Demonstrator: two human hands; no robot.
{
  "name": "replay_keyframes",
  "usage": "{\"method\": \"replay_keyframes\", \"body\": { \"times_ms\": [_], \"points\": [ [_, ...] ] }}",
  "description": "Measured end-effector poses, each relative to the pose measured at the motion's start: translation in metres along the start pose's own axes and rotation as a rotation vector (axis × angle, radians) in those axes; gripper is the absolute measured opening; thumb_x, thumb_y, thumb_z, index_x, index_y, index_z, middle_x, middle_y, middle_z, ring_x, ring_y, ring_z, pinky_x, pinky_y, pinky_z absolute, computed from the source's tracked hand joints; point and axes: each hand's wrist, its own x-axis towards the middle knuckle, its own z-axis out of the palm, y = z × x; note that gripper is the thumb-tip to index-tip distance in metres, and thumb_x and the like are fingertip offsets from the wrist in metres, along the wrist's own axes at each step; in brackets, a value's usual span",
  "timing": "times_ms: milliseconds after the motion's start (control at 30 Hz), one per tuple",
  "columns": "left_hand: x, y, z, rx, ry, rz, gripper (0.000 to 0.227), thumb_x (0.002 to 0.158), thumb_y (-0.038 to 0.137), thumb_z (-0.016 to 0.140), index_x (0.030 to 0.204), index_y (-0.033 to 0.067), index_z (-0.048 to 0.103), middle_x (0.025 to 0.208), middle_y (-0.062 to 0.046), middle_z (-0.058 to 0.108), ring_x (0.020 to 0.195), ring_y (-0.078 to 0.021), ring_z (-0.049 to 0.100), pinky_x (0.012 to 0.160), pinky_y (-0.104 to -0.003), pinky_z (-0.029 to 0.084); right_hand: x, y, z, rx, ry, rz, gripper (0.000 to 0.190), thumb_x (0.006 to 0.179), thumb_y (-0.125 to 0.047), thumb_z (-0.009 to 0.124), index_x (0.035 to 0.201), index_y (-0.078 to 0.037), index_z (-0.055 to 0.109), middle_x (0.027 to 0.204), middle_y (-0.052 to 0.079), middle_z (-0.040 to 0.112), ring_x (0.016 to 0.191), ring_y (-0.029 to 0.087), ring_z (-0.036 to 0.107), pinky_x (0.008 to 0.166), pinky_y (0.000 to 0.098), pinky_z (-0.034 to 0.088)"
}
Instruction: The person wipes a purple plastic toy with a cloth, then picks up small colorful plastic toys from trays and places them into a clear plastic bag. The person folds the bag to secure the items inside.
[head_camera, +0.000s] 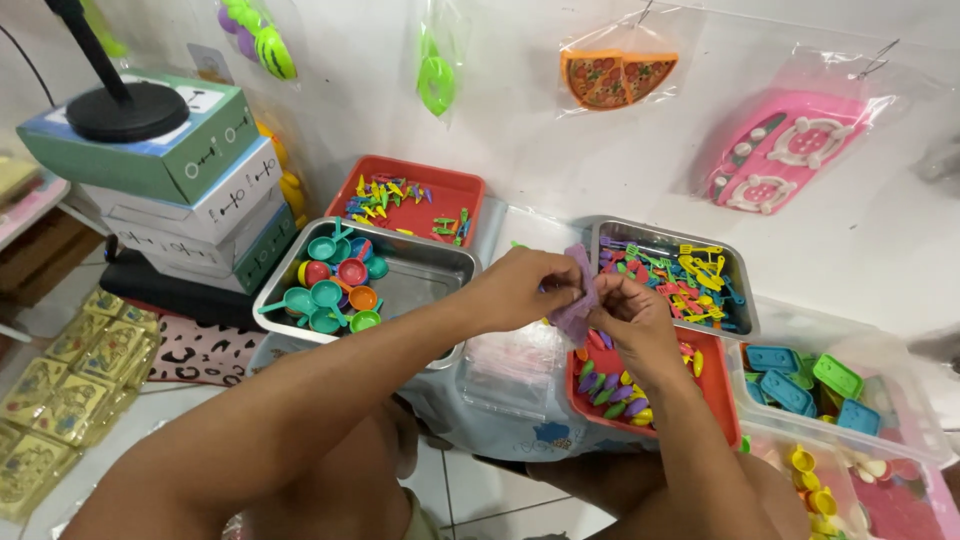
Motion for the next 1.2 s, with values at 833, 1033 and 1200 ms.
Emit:
{"method": "replay_keyframes", "body": {
  "times_ms": [833,1033,1200],
  "points": [
    [-0.003,-0.017,-0.009,-0.537,-0.123,-0.211,0.037,0.073,0.004,0.080,0.109,-0.0009,0.072,0.091,-0.017,0.074,0.073,-0.0212,0.076,0.067,-0.030,0.067,0.011,0.024,-0.011,-0.061,0.071,-0.061,0.019,0.088,0.002,0.077,0.106,0.000,0.075,0.083,0.005,0.068,0.079,0.008,0.061,0.075,0.0249,0.054],
    [0.009,-0.036,-0.004,-0.460,0.000,-0.172,0.025,0.077,0.005,0.078,0.102,0.0022,0.075,0.085,-0.013,0.075,0.071,-0.0164,0.074,0.066,-0.026,0.063,0.014,0.038,-0.018,0.375,0.242,0.044,0.015,0.101,-0.008,0.065,0.112,-0.009,0.075,0.091,0.008,0.075,0.078,0.017,0.072,0.073,0.0286,0.059],
    [0.009,-0.032,0.000,-0.598,0.088,-0.150,0.031,0.077,0.006,0.081,0.108,0.0031,0.074,0.089,-0.009,0.074,0.078,-0.0122,0.071,0.073,-0.025,0.061,0.008,0.021,-0.012,0.401,0.288,0.009,0.013,0.104,-0.019,0.063,0.109,-0.017,0.074,0.096,0.003,0.077,0.089,0.015,0.074,0.088,0.0307,0.059]
  ]
}}
